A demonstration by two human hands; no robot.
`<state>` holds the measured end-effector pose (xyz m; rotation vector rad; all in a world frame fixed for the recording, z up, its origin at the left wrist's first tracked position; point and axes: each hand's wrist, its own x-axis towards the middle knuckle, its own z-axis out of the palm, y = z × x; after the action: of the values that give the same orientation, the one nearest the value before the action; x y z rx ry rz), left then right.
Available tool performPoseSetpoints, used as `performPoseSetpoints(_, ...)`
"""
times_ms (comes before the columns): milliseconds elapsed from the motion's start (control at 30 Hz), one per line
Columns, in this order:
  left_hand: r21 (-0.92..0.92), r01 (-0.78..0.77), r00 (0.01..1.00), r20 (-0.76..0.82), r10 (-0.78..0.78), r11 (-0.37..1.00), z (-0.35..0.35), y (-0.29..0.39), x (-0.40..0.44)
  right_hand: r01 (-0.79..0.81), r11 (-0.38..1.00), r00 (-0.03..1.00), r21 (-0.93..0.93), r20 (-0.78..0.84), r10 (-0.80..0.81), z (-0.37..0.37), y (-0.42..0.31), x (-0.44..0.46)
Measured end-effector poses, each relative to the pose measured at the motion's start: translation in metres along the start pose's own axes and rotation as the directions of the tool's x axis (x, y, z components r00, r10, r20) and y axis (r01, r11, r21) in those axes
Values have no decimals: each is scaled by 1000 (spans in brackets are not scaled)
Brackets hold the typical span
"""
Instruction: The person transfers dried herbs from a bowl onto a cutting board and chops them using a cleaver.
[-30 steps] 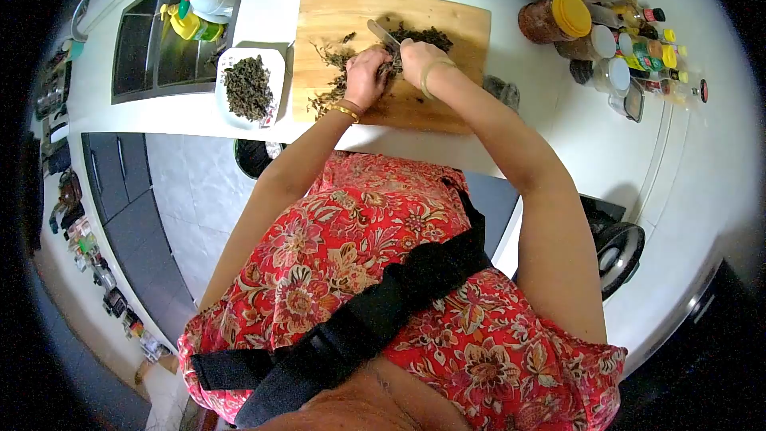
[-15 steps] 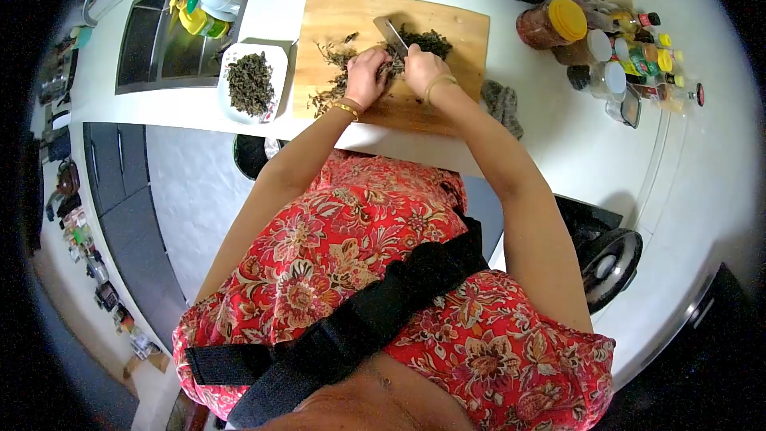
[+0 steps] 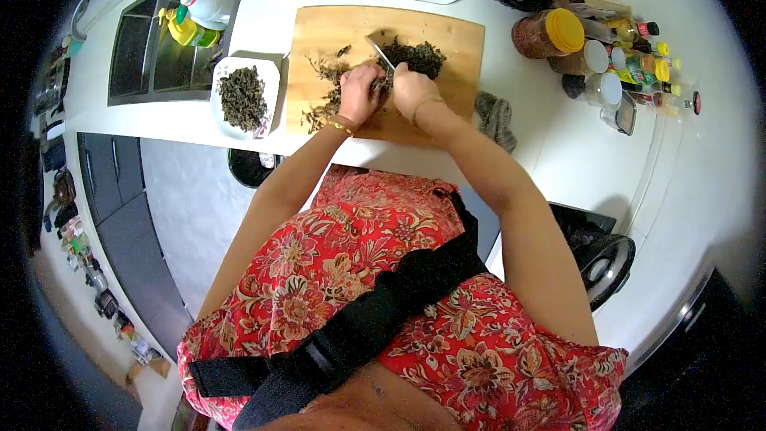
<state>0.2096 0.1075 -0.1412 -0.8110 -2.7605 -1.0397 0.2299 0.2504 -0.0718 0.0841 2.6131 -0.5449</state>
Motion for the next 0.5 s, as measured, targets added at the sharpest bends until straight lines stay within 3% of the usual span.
performPoseSetpoints(100,129,56,994,82,-66,990,-4,9,4,36,999,995,23,-94,-34,7,6,-3)
performPoseSetpoints(133,51,133,984,109,-138,990,-17,26,11,33,998,996,61,-88,-28,7,10,1)
performPoseSetpoints(167,13,-56,998,-25,56,998,4,-5,-2,28,998,996,59,-92,-22,6,17,3)
performPoseSetpoints(267,-6,-52,997,-61,51,999,2,-5,-4,65,987,975,150,-220,-31,3,18,-2)
performPoseSetpoints(367,-29,-41,998,-41,39,999,0,-4,-5,101,986,953,129,-297,-59,4,19,-7)
performPoseSetpoints(500,-40,-17,998,-61,14,999,2,-23,-4,67,993,979,94,-198,-48,-5,1,-6)
